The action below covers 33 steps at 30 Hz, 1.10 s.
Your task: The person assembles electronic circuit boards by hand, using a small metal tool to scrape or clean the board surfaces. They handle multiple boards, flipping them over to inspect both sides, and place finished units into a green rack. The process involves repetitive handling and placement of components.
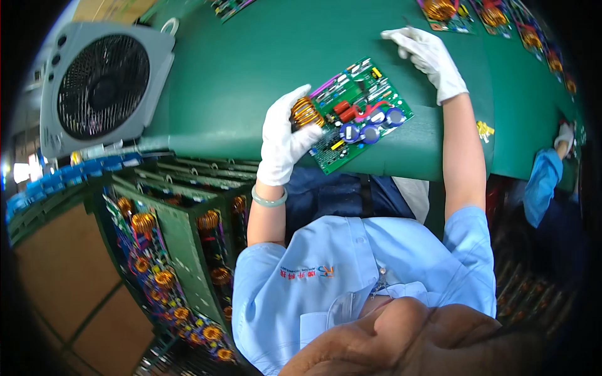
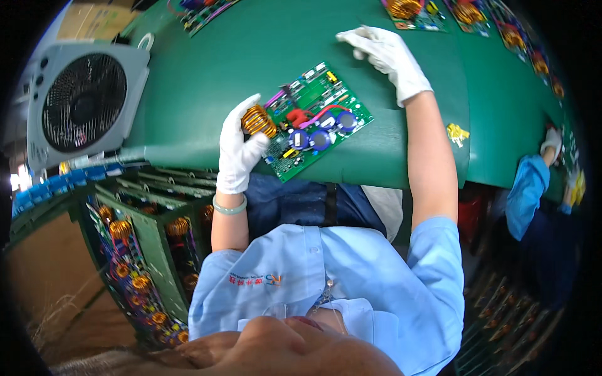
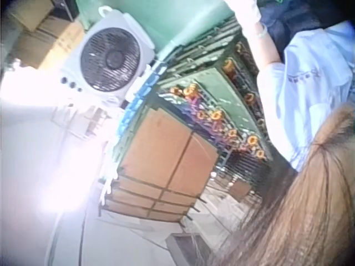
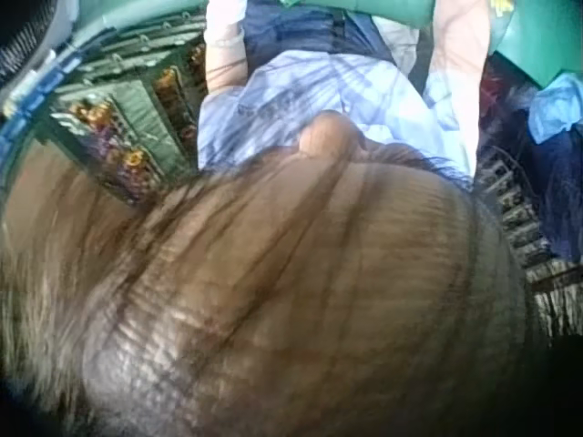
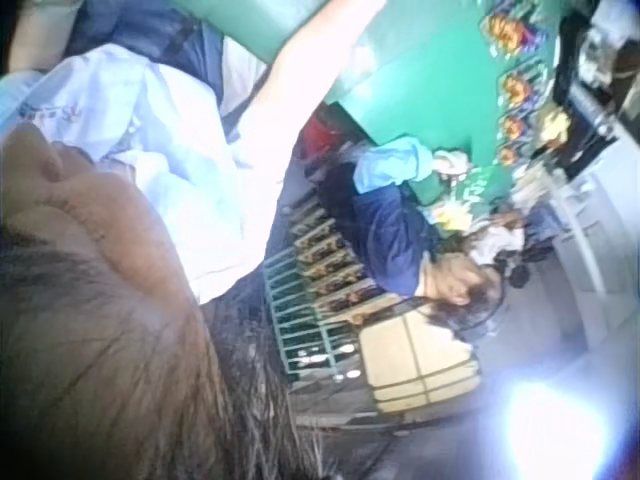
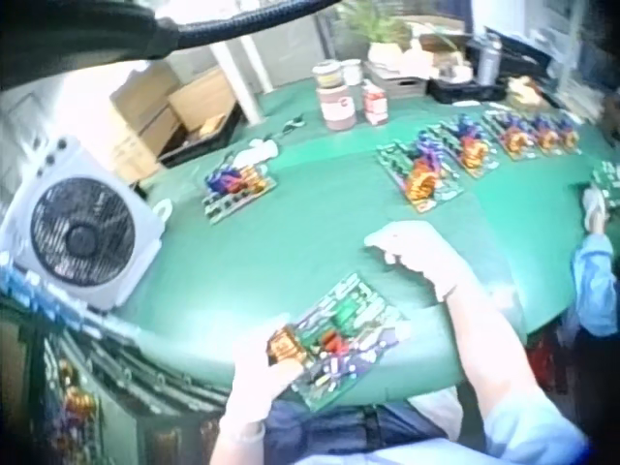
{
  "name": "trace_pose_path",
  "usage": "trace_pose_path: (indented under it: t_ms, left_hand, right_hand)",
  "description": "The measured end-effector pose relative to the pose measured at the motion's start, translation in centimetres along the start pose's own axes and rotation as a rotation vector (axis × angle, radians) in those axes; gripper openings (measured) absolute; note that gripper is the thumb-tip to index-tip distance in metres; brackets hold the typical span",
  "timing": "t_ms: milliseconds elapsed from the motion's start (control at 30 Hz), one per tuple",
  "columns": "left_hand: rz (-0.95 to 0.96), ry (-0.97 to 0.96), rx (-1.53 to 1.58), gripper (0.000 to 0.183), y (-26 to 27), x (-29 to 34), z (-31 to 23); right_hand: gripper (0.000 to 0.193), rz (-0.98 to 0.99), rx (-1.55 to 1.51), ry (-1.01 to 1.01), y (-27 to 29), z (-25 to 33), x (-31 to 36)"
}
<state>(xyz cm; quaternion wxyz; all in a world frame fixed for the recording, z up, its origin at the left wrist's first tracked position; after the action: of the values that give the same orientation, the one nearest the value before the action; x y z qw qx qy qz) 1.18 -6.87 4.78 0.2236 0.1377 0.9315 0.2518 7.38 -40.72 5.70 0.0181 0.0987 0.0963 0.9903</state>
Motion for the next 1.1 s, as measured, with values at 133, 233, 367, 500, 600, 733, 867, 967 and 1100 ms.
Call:
trace_pose_path:
  t_ms: [133,233,367,500,600,733,867,967,1100]
  left_hand:
    - [-0.169,0.376,0.480,0.035,1.5,1.7,2.2]
    - [-0.247,0.396,0.665,0.036,2.0,1.2,2.7]
    - [-0.297,0.410,0.878,0.038,2.6,1.1,3.3]
    - [-0.256,0.396,0.798,0.036,2.3,1.3,3.4]
    - [-0.248,0.379,0.800,0.035,2.3,1.4,3.3]
    - [-0.248,0.370,0.831,0.036,2.4,1.5,3.5]
    - [-0.329,0.363,0.965,0.036,2.4,1.4,3.6]
    - [-0.465,0.236,1.162,0.044,3.2,1.4,4.2]
    - [-0.507,0.243,1.530,0.048,3.7,1.8,5.7]
  right_hand:
    - [0.035,-0.010,0.050,-0.025,-0.3,-0.5,-0.4]
    - [0.036,-0.020,0.092,-0.023,-0.2,-0.6,-0.2]
    - [0.040,0.004,0.137,-0.046,-0.4,-0.7,-0.4]
    - [0.045,-0.047,0.240,0.011,-1.3,-0.6,-0.2]
    - [0.046,-0.069,0.238,0.021,-1.2,-0.6,0.0]
    - [0.046,-0.076,0.221,-0.009,-1.2,-0.4,0.0]
    - [0.045,-0.077,0.228,-0.003,-0.9,-0.9,-0.2]
    - [0.044,-0.080,0.236,-0.018,-1.1,-0.6,0.0]
    - [0.043,-0.079,0.245,-0.025,-1.1,-0.6,-0.1]
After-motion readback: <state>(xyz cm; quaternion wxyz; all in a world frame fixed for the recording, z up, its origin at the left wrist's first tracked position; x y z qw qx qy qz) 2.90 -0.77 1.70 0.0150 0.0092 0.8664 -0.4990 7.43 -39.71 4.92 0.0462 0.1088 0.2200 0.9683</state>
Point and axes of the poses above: each hand's wrist, its own x-axis away from the middle knuckle, its own y-axis out of the back of the hand, z = x × y, the point moved 2 cm from there along -x, towards the middle knuckle, and after that the axes turned 1 degree about -z, right-handed, at the moved point
